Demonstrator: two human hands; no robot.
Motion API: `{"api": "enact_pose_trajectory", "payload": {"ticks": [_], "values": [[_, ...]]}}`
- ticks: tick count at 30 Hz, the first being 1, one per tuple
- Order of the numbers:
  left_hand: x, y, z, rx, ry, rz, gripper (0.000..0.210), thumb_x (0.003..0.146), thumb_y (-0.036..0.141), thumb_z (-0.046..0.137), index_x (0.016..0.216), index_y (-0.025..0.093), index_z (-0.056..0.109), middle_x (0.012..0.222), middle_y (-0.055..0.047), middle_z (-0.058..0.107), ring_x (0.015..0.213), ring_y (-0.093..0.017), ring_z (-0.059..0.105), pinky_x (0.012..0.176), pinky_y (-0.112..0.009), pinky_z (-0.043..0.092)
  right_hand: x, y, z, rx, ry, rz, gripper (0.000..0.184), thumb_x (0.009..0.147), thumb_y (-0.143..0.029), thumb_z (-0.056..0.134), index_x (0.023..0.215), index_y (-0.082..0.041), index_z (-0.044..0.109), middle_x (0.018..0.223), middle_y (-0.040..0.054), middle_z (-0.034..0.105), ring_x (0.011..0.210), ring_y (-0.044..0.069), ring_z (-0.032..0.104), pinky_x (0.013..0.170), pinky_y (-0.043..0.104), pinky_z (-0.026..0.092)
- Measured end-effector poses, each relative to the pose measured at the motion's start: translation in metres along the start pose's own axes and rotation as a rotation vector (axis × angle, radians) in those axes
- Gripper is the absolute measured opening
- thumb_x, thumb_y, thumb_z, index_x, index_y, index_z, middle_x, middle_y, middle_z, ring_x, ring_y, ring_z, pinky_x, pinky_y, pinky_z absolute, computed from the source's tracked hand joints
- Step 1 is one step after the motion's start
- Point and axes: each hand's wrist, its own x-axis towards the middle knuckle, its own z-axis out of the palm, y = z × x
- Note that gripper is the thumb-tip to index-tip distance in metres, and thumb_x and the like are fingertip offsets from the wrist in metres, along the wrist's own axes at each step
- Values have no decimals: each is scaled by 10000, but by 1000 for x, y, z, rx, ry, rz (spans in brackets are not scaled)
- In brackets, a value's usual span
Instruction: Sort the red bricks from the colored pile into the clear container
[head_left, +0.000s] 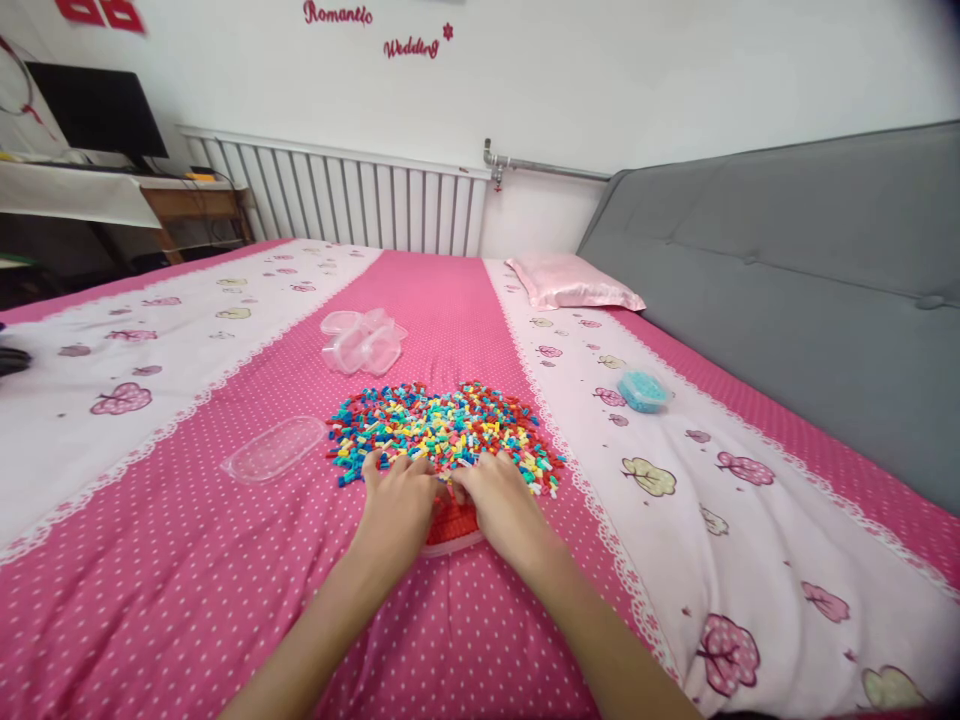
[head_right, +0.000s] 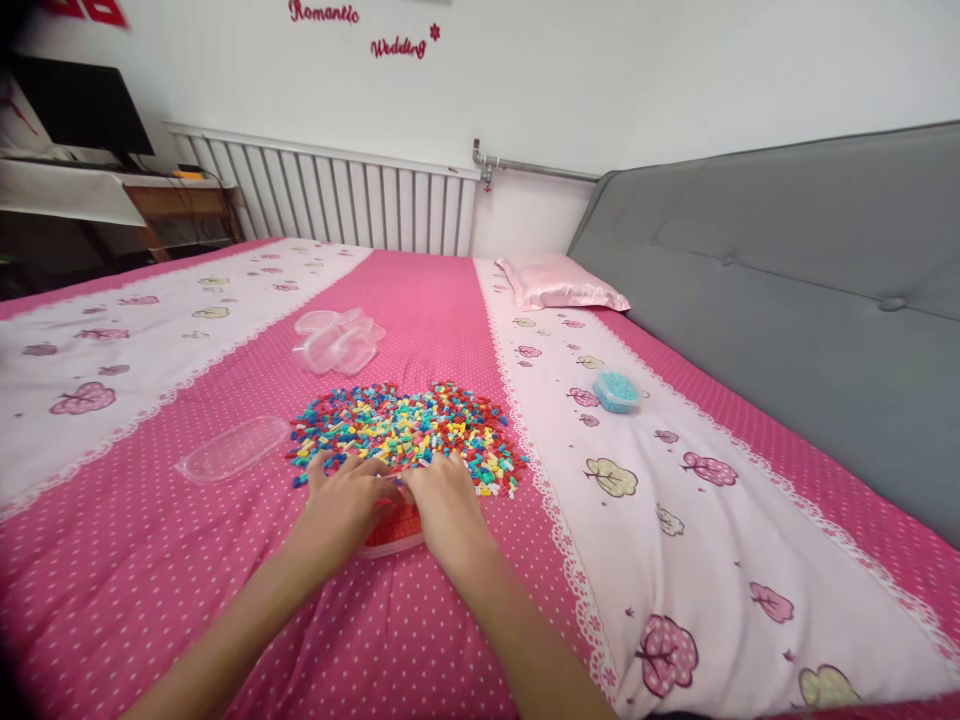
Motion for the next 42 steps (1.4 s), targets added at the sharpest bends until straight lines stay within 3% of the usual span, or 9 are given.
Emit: {"api": "enact_pose_trajectory", "payload": {"ticks": [10, 22, 26, 29, 36, 42], "values": [[1, -1, 5, 13, 12, 20, 349, 922, 55, 554, 879, 284, 814, 1094, -82, 731, 1142, -319, 610, 1132, -688, 186, 0, 3, -1, 12, 19, -11, 318, 991, -44, 484, 931, -210, 749, 893, 68, 694, 909, 212, 580, 760, 313, 297], [-2, -6, 1, -24, 61, 10, 338, 921, 70, 589, 942, 319, 816, 1149, -67, 731, 1166, -323, 606, 1125, -668, 206, 0, 7, 8, 90, 57, -74, 278, 965, -29, 537, 885, -218, 724, 826, 12, 666, 893, 182, 557, 802, 299, 270], [-6, -24, -1, -105, 207, -41, 260, 953, 173, 609, 949, 332, 815, 1127, -42, 741, 1140, -286, 629, 1152, -600, 195, -2, 17, 8, 124, 128, -30, 315, 936, -1, 522, 924, -234, 735, 881, 27, 648, 914, 186, 557, 830, 284, 286], [-10, -44, 3, -155, 313, -80, 238, 969, 231, 581, 1014, 315, 799, 1143, -33, 742, 1115, -264, 649, 1124, -519, 270, -4, 21, 6, 151, 171, 13, 325, 933, 2, 515, 923, -235, 736, 896, 34, 642, 922, 192, 558, 847, 277, 301], [-26, -71, 31, -317, 334, -104, 363, 1048, 392, 387, 1216, 264, 682, 1204, -54, 734, 1080, -246, 672, 1038, -461, 375, -9, 16, 9, 277, 253, 15, 241, 970, -64, 556, 1030, -236, 714, 965, 35, 663, 972, 213, 562, 869, 279, 355], [-38, -86, 50, -256, 410, -208, 352, 1036, 312, 356, 1211, 221, 649, 1209, -98, 704, 1147, -293, 613, 984, -474, 427, -15, 26, 32, 427, 429, 23, 205, 1008, -150, 517, 1162, -184, 648, 1166, 100, 629, 1134, 257, 552, 1006, 363, 402]]}}
